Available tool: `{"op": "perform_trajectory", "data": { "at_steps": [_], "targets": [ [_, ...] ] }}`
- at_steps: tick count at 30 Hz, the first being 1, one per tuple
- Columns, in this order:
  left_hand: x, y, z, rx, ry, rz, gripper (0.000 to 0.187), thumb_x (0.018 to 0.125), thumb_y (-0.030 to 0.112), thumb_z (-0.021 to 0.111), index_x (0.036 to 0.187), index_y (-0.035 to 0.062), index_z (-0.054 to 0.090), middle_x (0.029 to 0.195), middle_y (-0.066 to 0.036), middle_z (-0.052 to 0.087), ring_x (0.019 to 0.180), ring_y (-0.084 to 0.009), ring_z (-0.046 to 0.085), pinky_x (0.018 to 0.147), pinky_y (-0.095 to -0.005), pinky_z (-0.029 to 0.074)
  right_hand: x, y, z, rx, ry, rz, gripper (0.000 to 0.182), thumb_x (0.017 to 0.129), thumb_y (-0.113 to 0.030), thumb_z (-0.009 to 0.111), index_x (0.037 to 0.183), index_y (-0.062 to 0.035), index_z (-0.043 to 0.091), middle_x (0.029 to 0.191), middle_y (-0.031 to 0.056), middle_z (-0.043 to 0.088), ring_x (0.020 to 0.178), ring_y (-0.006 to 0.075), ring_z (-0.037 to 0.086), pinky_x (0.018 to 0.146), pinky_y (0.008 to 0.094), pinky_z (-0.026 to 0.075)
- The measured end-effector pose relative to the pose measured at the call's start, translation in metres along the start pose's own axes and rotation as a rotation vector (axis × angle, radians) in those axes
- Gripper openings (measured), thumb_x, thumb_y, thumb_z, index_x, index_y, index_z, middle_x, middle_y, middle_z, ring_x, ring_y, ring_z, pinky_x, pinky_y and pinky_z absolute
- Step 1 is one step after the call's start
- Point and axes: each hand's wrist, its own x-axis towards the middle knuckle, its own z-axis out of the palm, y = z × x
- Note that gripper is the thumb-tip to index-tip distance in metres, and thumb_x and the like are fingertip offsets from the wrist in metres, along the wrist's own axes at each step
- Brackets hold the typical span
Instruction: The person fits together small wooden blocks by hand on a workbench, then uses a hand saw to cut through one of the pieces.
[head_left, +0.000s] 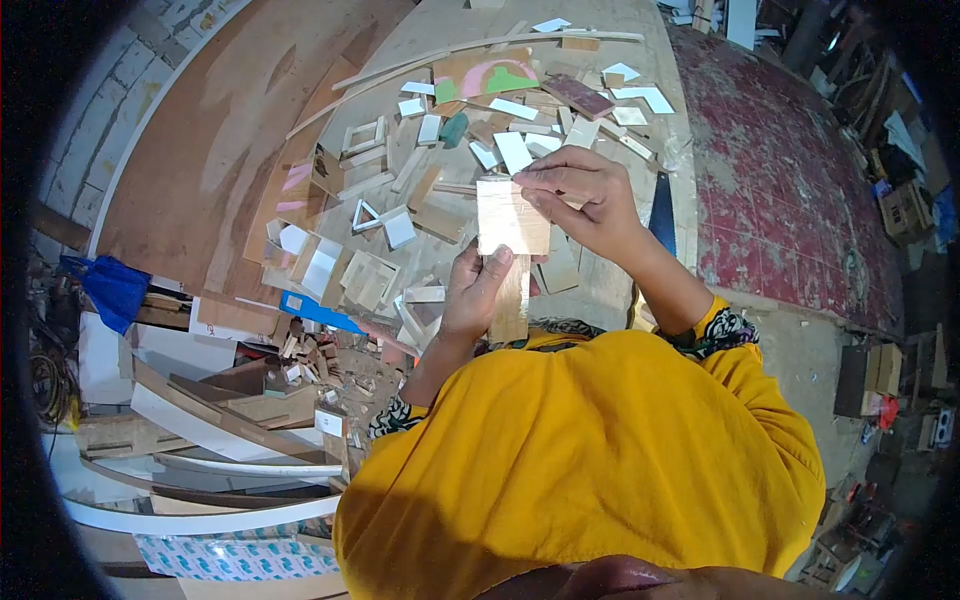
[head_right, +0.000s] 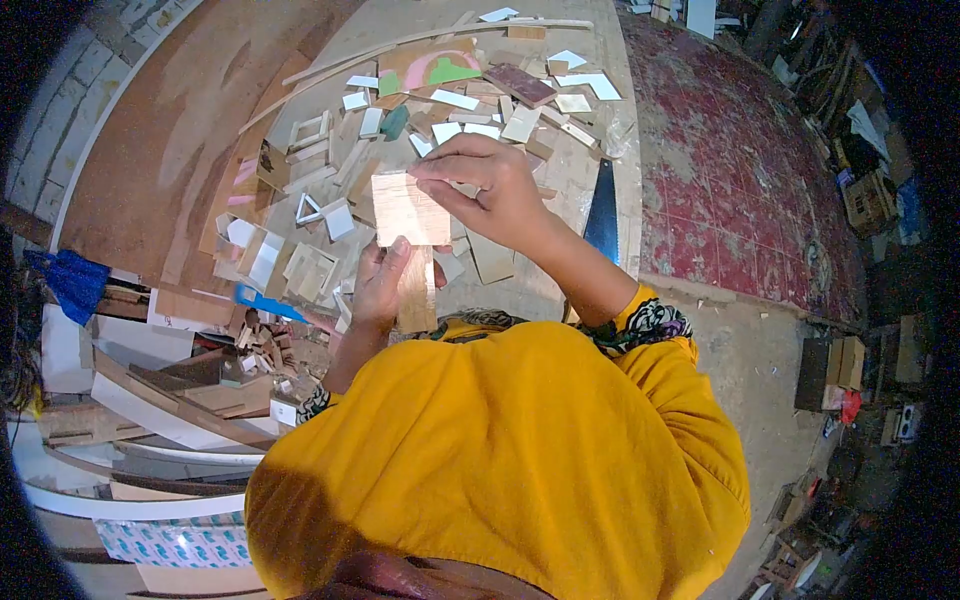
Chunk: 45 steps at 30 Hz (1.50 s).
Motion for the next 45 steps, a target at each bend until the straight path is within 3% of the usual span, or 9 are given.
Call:
{"op": "perform_trajectory", "data": {
  "at_steps": [4,10,13,16,22,28,34,40,45],
  "targets": [
    [0.001,-0.003,-0.004,-0.005,-0.008,-0.014,0.04,0.092,0.032,0.048,0.114,-0.0015,0.049,0.09,-0.014,0.062,0.063,-0.0181,0.061,0.056,-0.0266,0.05,-0.001,-0.001,0.0,-0.043,-0.011,0.005,0.016,0.074,-0.003,0.066,0.09,-0.0058,0.069,0.083,0.0086,0.064,0.073,0.0184,0.063,0.061,0.0268,0.049],
    [0.006,-0.001,-0.011,-0.051,-0.026,-0.096,0.04,0.092,0.029,0.046,0.12,-0.0005,0.044,0.09,-0.013,0.062,0.06,-0.0144,0.059,0.055,-0.0249,0.049,-0.011,0.024,0.012,0.108,-0.032,0.272,0.02,0.078,-0.014,0.067,0.096,-0.0061,0.066,0.075,0.006,0.059,0.062,0.0109,0.056,0.056,0.0234,0.045],
    [0.014,-0.019,-0.023,-0.07,0.012,-0.183,0.046,0.093,0.036,0.039,0.12,-0.0001,0.044,0.091,-0.014,0.061,0.06,-0.016,0.059,0.054,-0.0256,0.048,-0.025,0.05,0.026,0.367,-0.127,0.65,0.023,0.082,-0.02,0.065,0.098,-0.0044,0.065,0.065,-0.0008,0.054,0.057,0.0047,0.048,0.052,0.0209,0.041],
    [0.011,-0.03,-0.027,-0.201,0.058,-0.273,0.048,0.094,0.038,0.032,0.122,0.001,0.043,0.095,-0.014,0.06,0.061,-0.0175,0.059,0.054,-0.0265,0.047,-0.033,0.061,0.036,0.332,-0.207,0.698,0.021,0.087,-0.015,0.06,0.103,-0.0024,0.061,0.069,-0.0034,0.055,0.057,0.0021,0.047,0.051,0.0172,0.039],
    [0.016,-0.039,-0.04,-0.149,0.031,-0.22,0.042,0.091,0.032,0.045,0.12,0.0007,0.044,0.091,-0.013,0.061,0.061,-0.0167,0.06,0.055,-0.0267,0.049,-0.031,0.063,0.038,0.346,-0.254,0.732,0.02,0.087,-0.016,0.06,0.101,-0.0027,0.063,0.069,-0.0031,0.056,0.056,0.0012,0.047,0.05,0.0176,0.04],
    [0.017,-0.03,-0.037,-0.136,0.069,-0.206,0.043,0.089,0.032,0.049,0.118,0.0013,0.045,0.093,-0.013,0.061,0.062,-0.0164,0.061,0.057,-0.0264,0.049,-0.031,0.061,0.036,0.484,-0.275,0.59,0.037,0.08,-0.006,0.065,0.115,-0.0048,0.056,0.085,-0.0025,0.06,0.071,0.0034,0.052,0.06,0.0179,0.043],
    [0.02,-0.038,-0.049,-0.194,0.053,-0.236,0.042,0.089,0.03,0.041,0.118,0.0002,0.045,0.094,-0.014,0.061,0.066,-0.0169,0.06,0.059,-0.0267,0.049,-0.03,0.08,0.028,0.544,-0.062,0.832,0.036,0.08,-0.004,0.063,0.116,-0.0052,0.056,0.079,-0.0014,0.059,0.068,0.0049,0.053,0.059,0.0187,0.043],
    [0.033,-0.041,-0.055,-0.358,0.088,-0.231,0.049,0.091,0.034,0.026,0.119,-0.0005,0.045,0.095,-0.015,0.061,0.066,-0.0193,0.06,0.06,-0.0287,0.049,-0.038,0.101,0.026,0.553,-0.057,0.902,0.035,0.082,-0.006,0.062,0.117,-0.007,0.056,0.081,-0.0014,0.059,0.067,0.0046,0.052,0.059,0.0192,0.044],
    [0.046,-0.062,-0.078,-0.393,0.14,-0.276,0.055,0.09,0.036,0.027,0.127,-0.0016,0.042,0.097,-0.015,0.06,0.067,-0.021,0.061,0.062,-0.0295,0.049,-0.058,0.118,0.035,0.646,-0.003,1.172,0.039,0.081,-0.008,0.063,0.119,-0.0101,0.054,0.082,-0.0014,0.057,0.07,0.0066,0.053,0.063,0.0224,0.047]
  ]
}}
